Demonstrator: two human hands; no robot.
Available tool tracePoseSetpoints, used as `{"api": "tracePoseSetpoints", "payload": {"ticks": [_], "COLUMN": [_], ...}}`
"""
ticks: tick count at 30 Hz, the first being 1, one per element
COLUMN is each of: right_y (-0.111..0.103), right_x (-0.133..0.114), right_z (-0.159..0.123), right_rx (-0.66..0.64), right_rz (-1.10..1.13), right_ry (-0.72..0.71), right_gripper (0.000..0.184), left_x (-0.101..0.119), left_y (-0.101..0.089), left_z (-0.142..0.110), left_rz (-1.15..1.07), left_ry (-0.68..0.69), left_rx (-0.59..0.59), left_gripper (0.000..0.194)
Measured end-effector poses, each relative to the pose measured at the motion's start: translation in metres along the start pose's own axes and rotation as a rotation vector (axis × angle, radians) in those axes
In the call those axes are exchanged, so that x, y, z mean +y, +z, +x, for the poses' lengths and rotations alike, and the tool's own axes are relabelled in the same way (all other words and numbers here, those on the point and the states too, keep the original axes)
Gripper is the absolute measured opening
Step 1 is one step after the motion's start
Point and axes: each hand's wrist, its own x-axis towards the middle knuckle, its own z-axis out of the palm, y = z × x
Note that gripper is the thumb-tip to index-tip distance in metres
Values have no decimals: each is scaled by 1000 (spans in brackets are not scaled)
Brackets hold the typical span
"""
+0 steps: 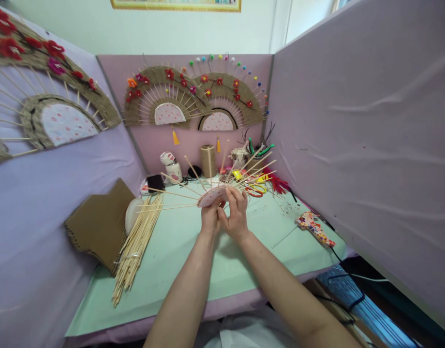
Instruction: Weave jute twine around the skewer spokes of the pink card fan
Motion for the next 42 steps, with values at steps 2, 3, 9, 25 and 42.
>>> {"api": "tracePoseSetpoints", "payload": {"ticks": [2, 3, 9, 25, 42], "right_y": [0, 0, 1, 2, -2], "right_x": [2, 3, 12, 10, 11], "right_z": [-1, -1, -4, -7, -4], "right_rx": [48, 66, 97, 11, 87], "right_rz": [21, 33, 43, -111, -52], "right_ry": [12, 26, 106, 212, 154], "right_gripper": [59, 57, 41, 37, 48], "left_x": [2, 3, 11, 12, 7], "left_y": [-4, -7, -12, -6, -8], "left_z": [5, 7, 13, 9, 9], "left_rz": [-63, -101, -244, -286, -237], "left_ry": [-16, -39, -187, -196, -132], "left_rx": [48, 74, 133, 107, 59], "left_gripper": [29, 29, 17, 7, 20]}}
